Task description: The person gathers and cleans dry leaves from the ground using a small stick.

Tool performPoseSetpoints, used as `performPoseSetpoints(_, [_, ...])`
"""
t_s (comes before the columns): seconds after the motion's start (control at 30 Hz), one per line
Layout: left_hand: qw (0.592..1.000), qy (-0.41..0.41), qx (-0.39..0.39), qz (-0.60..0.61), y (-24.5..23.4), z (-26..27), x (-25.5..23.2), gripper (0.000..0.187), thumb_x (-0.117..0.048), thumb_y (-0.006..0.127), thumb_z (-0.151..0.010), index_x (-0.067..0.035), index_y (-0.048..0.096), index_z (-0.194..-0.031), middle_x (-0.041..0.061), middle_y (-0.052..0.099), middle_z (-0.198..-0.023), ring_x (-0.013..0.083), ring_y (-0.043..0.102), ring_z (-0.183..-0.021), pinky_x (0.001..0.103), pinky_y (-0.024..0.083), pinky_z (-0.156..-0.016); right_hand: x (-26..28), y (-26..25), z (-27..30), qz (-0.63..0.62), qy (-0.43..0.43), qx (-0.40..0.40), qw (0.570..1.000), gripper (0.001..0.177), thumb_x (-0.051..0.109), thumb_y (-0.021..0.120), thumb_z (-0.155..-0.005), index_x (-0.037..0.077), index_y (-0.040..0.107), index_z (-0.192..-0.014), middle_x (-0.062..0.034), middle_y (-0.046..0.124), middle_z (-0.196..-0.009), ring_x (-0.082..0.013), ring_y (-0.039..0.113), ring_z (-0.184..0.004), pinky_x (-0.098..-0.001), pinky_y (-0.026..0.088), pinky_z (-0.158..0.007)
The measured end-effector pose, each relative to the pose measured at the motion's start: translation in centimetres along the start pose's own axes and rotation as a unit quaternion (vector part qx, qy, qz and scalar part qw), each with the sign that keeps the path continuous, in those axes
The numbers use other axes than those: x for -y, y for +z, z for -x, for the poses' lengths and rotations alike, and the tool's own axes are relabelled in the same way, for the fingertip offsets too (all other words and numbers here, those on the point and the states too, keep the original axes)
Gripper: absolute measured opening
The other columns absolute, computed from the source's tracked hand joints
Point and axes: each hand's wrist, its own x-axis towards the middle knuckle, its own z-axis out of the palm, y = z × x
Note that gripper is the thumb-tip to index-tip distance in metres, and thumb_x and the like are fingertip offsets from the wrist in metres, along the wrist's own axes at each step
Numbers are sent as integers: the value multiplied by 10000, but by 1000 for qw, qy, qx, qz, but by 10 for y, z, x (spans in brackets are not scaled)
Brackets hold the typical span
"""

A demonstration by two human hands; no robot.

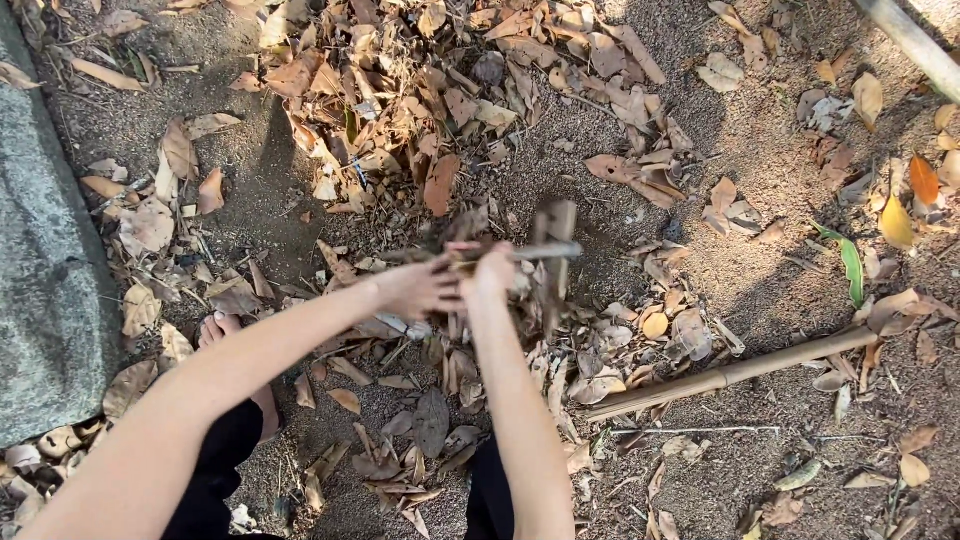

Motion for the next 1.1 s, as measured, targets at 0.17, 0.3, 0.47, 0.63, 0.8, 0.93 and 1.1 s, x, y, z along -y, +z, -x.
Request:
performPoseSetpoints(0.17, [978,-96,48,-177,-34,46,55,647,-539,576,-866,-285,452,-1448,136,324,-1573,352,198,-1477,672,28,-1164,-34,22,27,-87,22,155,984,326,291,300,-1087,21,441,-970,-84,566,-700,-196,573,-536,-358,595,-509])
performPoseSetpoints(0.3, [937,-324,-116,-61,-18,78,84,733,-650,560,-864,-256,451,-1473,126,227,-1648,367,30,-1512,625,-109,-1164,-3,25,60,-59,-4,166,984,284,305,326,-1076,84,455,-954,-72,544,-673,-155,510,-492,-317,519,-432])
performPoseSetpoints(0.47, [945,-290,-151,6,-21,71,49,759,-601,599,-860,-208,471,-1498,183,175,-1654,390,30,-1511,633,-88,-1160,56,-16,18,-51,-123,66,989,394,311,289,-1067,50,452,-822,-86,553,-633,-184,574,-478,-290,492,-394])
performPoseSetpoints(0.63, [982,-84,-160,52,-2,25,-26,772,-607,566,-899,-191,388,-1524,147,182,-1650,371,47,-1511,646,-82,-1159,69,-103,-81,-187,-187,-98,959,244,219,345,-1060,80,466,-900,-85,539,-677,-179,543,-512,-311,571,-477])
performPoseSetpoints(0.8, [996,70,-48,4,-2,-10,-62,761,-493,498,-956,-234,116,-1562,126,114,-1661,353,50,-1513,632,-29,-1163,28,-91,-54,-301,-86,-121,942,190,215,276,-1033,86,412,-1000,-180,589,-915,-282,638,-742,-449,627,-772])
performPoseSetpoints(0.93, [993,79,-68,-63,46,-33,-82,767,-419,484,-956,-242,67,-1575,99,106,-1659,311,77,-1498,569,18,-1171,-12,-6,15,-310,5,-60,949,191,284,337,-1055,122,388,-1141,-198,536,-1038,-304,627,-894,-481,616,-803])
performPoseSetpoints(1.1, [947,-136,-142,-254,79,-41,-68,630,-439,377,-1041,-181,158,-1573,102,205,-1614,255,195,-1486,488,143,-1257,-32,36,67,-185,78,198,960,339,323,280,-1079,11,374,-1173,-161,544,-909,-305,665,-752,-581,606,-802])
